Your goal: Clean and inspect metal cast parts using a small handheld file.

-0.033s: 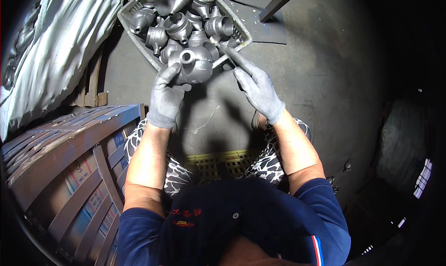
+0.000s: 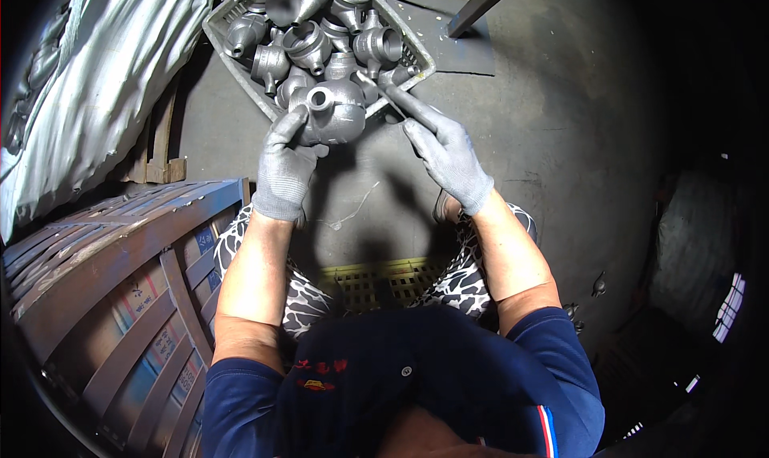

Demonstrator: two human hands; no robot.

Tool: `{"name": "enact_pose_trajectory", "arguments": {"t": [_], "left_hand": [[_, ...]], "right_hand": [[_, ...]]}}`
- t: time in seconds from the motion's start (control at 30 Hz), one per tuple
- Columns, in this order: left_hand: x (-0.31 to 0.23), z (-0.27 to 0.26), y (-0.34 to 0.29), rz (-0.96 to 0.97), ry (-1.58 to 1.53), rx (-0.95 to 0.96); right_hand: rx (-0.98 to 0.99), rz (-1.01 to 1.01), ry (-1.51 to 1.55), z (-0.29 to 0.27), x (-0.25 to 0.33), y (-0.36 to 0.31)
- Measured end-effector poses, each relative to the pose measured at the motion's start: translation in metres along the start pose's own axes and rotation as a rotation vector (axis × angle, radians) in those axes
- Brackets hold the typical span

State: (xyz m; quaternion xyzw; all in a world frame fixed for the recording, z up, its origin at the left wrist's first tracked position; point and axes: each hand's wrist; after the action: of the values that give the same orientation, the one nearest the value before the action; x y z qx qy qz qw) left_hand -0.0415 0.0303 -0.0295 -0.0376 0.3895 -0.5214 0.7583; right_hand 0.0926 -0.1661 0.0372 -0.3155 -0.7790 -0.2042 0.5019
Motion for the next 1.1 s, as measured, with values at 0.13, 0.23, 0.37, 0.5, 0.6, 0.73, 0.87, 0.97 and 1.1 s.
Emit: {"name": "enact_pose_trajectory", "arguments": {"t": [0.13,0.23,0.37,0.5,0.6,0.73,0.87,0.97,1.1], "left_hand": [[0.011,-0.003,0.004,0.248,0.345,0.032],[-0.001,0.010,0.000,-0.039,0.053,-0.037],[-0.002,0.010,-0.002,-0.012,0.111,-0.030],[-0.004,0.018,-0.007,0.037,0.215,-0.044],[-0.004,0.024,-0.010,0.073,0.290,-0.062],[-0.003,0.034,-0.014,0.129,0.322,-0.062],[-0.004,0.029,-0.011,0.087,0.279,-0.075],[-0.005,0.029,-0.012,0.035,0.256,-0.109],[-0.003,0.028,-0.010,0.045,0.271,-0.089]], "right_hand": [[0.075,-0.061,-0.095,-0.005,0.008,-0.003],[0.081,-0.128,-0.236,-0.006,0.008,-0.006],[0.070,-0.170,-0.317,-0.006,0.007,-0.009],[0.065,-0.178,-0.427,-0.005,0.011,-0.011],[0.070,-0.177,-0.479,-0.004,0.008,-0.012],[0.081,-0.190,-0.569,-0.002,0.009,-0.012],[0.089,-0.212,-0.688,-0.003,0.015,-0.012],[0.148,-0.183,-0.723,-0.004,0.017,-0.013],[0.116,-0.204,-0.664,-0.004,0.016,-0.014]]}}
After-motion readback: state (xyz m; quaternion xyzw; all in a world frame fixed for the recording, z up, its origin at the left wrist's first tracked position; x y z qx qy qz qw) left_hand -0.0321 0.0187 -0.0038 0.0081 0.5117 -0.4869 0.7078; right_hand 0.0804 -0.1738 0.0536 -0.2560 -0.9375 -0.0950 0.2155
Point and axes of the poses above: each hand's wrist, its own y-axis towards the middle knuckle, its own z-axis out of the palm, x = y × z, and after that the axes turned 6 degrees about -y, right-handed
